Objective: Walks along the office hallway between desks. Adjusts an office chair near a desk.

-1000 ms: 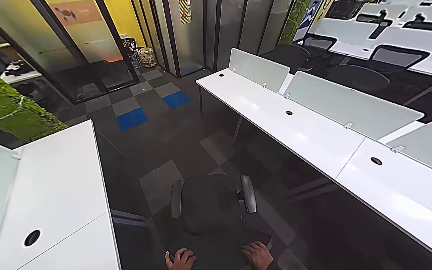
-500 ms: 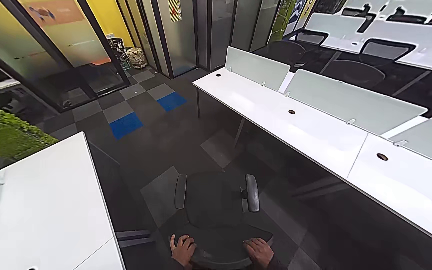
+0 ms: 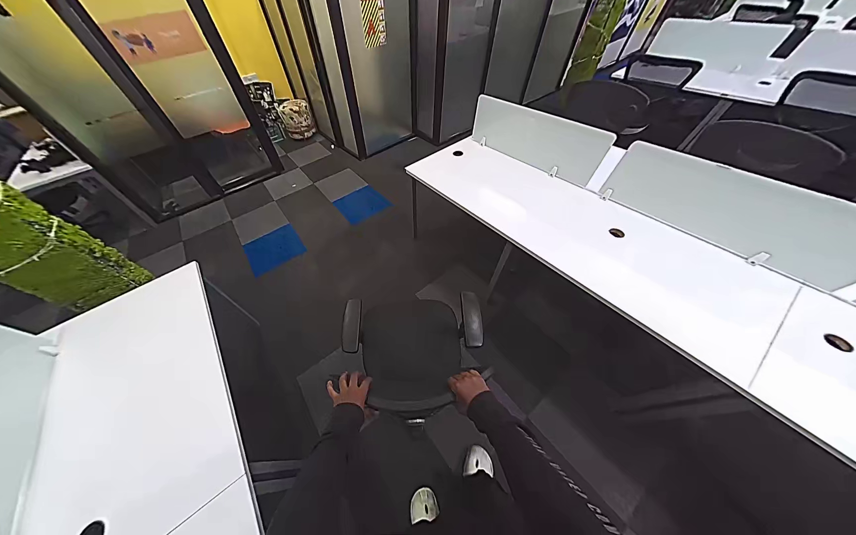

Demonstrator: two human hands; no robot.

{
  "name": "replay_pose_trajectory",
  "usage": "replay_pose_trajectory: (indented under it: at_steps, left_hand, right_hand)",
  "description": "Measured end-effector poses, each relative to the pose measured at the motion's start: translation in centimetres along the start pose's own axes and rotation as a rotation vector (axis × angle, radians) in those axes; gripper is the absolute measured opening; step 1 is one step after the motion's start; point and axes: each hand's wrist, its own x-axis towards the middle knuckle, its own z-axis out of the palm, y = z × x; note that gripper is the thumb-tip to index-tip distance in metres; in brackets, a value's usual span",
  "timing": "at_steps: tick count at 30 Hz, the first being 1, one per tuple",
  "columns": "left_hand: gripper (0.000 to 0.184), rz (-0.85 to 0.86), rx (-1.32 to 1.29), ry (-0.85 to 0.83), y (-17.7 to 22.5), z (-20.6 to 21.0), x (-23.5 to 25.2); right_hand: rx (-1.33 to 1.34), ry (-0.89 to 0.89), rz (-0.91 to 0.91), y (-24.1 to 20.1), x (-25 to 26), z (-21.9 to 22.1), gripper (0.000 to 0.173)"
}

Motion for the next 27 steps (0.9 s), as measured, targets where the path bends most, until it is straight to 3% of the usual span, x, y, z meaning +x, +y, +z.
replay_pose_trajectory:
  at_steps: [4, 9, 13, 21, 27]
  left_hand:
    - [0.1, -0.2, -0.081, 0.075, 1.2, -2.1, 3.1]
    - [0.097, -0.231, -0.168, 0.111, 2.0, -3.2, 5.6]
    - [0.104, -0.262, -0.199, 0.048, 3.5, -4.5, 6.3]
    - [0.081, -0.26, -0.244, 0.129, 5.4, -3.2, 6.7]
    - [0.071, -0.103, -0.289, 0.188, 4.6, -4.5, 9.3]
  right_hand:
    - [-0.01, -0.007, -0.006, 0.9, 5.3, -2.9, 0.045]
    - [-0.011, 0.014, -0.098, 3.2, 8.8, -5.5, 0.044]
    - [-0.012, 0.012, -0.19, 5.6, 10.5, -6.2, 0.046]
    - [0.02, -0.043, -0.318, 9.4, 12.9, -6.6, 0.033]
    - [-0.005, 0.226, -0.294, 10.8, 15.0, -6.2, 0.023]
